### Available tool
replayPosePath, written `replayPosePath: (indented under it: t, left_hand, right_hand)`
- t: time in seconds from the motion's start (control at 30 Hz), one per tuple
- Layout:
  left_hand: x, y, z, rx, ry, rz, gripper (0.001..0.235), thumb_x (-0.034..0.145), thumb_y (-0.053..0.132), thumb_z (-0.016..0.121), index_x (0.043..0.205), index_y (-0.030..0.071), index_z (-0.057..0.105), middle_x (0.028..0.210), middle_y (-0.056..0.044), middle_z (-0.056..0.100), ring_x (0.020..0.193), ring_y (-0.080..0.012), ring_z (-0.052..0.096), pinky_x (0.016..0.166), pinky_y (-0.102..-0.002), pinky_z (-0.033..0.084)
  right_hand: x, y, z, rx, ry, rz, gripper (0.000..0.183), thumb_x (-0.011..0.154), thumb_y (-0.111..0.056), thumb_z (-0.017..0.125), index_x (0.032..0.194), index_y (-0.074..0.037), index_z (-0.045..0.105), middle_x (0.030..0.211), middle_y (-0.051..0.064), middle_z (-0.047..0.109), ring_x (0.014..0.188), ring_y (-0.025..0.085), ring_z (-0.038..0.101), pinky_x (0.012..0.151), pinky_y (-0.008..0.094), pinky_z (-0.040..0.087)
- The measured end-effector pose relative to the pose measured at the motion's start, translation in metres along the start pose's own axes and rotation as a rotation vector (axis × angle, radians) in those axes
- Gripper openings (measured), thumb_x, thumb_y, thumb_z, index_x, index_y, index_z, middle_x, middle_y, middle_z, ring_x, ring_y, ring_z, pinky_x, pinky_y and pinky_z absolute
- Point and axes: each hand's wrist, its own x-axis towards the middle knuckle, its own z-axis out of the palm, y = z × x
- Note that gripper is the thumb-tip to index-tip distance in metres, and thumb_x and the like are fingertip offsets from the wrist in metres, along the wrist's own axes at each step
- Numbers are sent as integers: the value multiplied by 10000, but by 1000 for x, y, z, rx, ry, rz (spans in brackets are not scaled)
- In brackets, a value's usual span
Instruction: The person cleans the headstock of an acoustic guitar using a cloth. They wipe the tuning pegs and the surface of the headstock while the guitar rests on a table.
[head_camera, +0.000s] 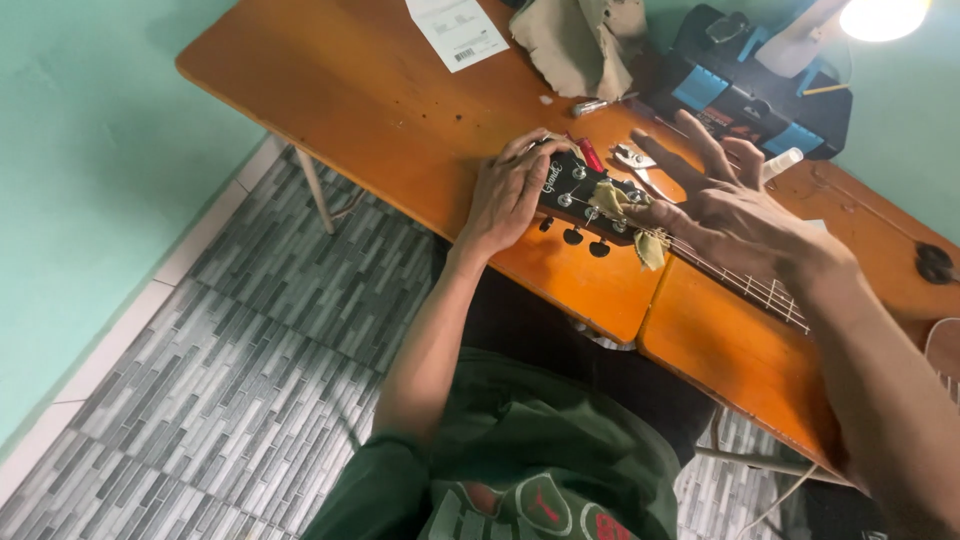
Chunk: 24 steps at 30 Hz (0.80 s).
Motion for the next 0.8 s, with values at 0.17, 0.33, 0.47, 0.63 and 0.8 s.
replayPosePath:
  t: [0.17,0.33,0.47,0.63,0.8]
  left_hand:
    - [-2,0,-1,-40,35,52,629,1084,558,62,1370,281,548,1457,-137,570,1387,-260,554,1069,-490,512]
    - [-3,9,-5,42,15,16,583,1092,494,91,1361,282,563,1426,10,639,1459,-161,438,1051,-474,383]
    - [0,-2,2,70,-21,-29,710,1036,594,-25,1380,318,532,1502,-67,569,1403,-229,535,1005,-492,404]
    - [0,0,4,38,52,75,641,1084,528,64,1334,243,581,1373,-26,674,1414,-188,492,1024,-437,492]
    - [-1,1,-5,8,61,173,479,1143,337,206,1361,193,607,1327,-58,694,1415,-255,469,1116,-430,460]
  right_hand:
    - [38,-11,20,-23,-58,-15,767,904,-658,-11,1585,-404,234,1691,-24,-211,1518,283,-298,1137,670,-179]
    - [38,-17,15,58,-28,-26,801,914,-638,-6,1558,-328,357,1699,-12,-171,1527,270,-283,1146,661,-157]
    - [-2,-8,6,177,-26,252,785,877,-668,131,1618,-424,45,1704,8,-240,1534,311,-268,1167,607,-135]
    - [-8,-15,0,203,-96,364,794,837,-672,93,1599,-447,90,1700,-40,-291,1528,296,-229,1153,660,-69]
    - [45,15,46,153,76,-76,812,974,-698,15,1569,-310,409,1729,65,-99,1519,403,-223,1120,702,-67]
